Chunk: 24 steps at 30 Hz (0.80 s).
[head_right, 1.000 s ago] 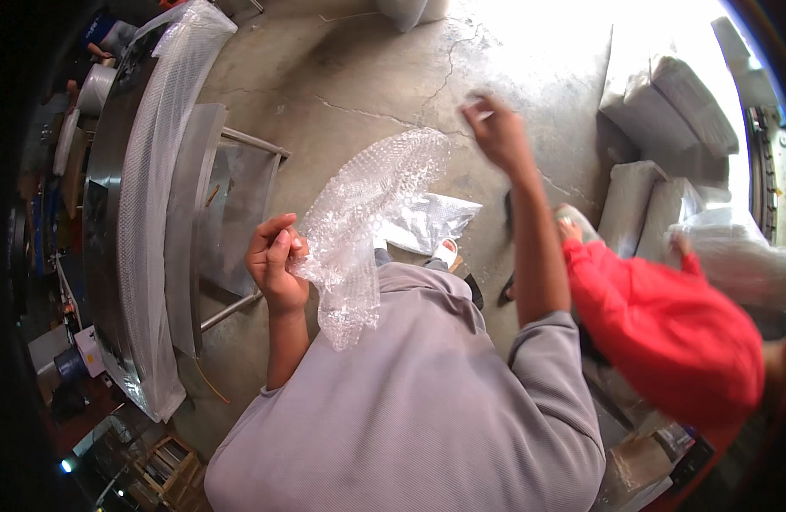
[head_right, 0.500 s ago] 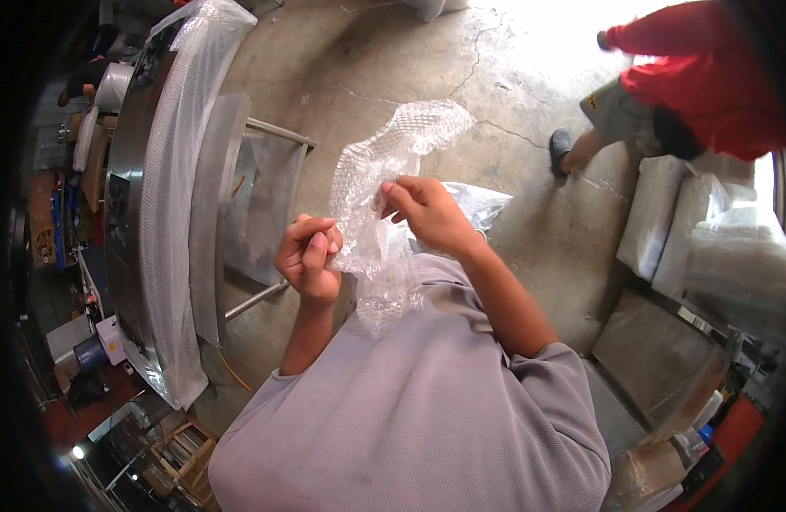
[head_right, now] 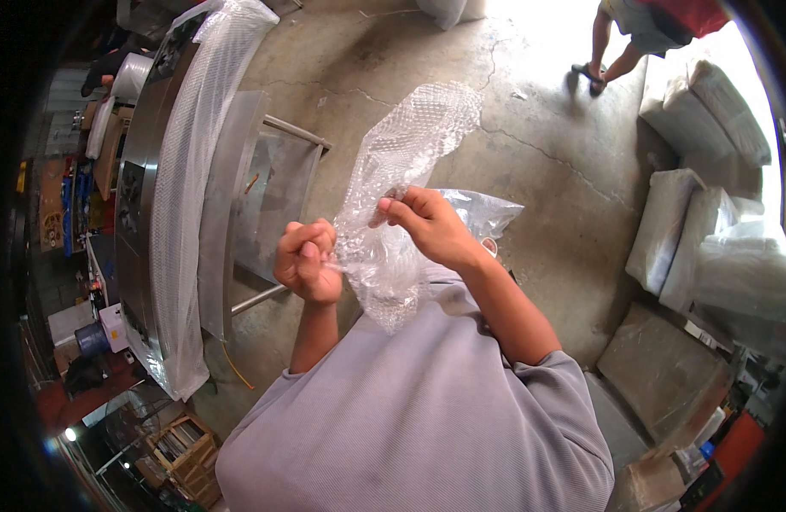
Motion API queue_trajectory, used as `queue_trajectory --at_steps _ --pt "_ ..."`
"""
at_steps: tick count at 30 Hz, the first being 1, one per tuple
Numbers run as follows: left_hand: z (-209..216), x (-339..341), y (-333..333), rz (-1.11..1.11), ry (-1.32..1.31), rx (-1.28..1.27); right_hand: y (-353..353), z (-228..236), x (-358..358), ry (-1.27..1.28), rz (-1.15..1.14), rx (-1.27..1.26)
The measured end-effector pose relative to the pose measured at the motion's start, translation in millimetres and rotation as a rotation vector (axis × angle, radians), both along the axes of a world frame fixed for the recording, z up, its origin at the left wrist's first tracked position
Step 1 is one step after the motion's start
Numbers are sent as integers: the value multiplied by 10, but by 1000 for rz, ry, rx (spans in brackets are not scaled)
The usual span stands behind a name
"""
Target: The person wraps a large stainless steel kitchen counter with bubble wrap. They unroll the bubble wrap, tear off a section, and carefully cover the counter's surface and edges, smoothing the material into place.
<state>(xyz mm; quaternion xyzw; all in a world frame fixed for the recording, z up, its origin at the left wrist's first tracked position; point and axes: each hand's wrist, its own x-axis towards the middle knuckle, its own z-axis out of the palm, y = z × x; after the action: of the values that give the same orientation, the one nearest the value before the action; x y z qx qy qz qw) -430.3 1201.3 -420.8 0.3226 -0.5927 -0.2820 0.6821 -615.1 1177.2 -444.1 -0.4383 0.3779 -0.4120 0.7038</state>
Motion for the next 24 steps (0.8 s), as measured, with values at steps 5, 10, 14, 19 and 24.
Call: queue_trajectory --at_steps 5,10,14,19,24 --pt "221 207 -191 -76 22 375 -54 161 -225 152 56 -105" --pt "241 -57 -358 -200 -551 942 -185 343 -459 281 271 -209" --pt "192 -238 -341 -175 -300 869 -208 388 -560 311 254 -259" --pt "164 -235 -315 -60 -30 740 -146 388 -724 229 107 -157" --pt "111 -270 -277 74 -34 703 -76 233 -816 151 -31 -151"
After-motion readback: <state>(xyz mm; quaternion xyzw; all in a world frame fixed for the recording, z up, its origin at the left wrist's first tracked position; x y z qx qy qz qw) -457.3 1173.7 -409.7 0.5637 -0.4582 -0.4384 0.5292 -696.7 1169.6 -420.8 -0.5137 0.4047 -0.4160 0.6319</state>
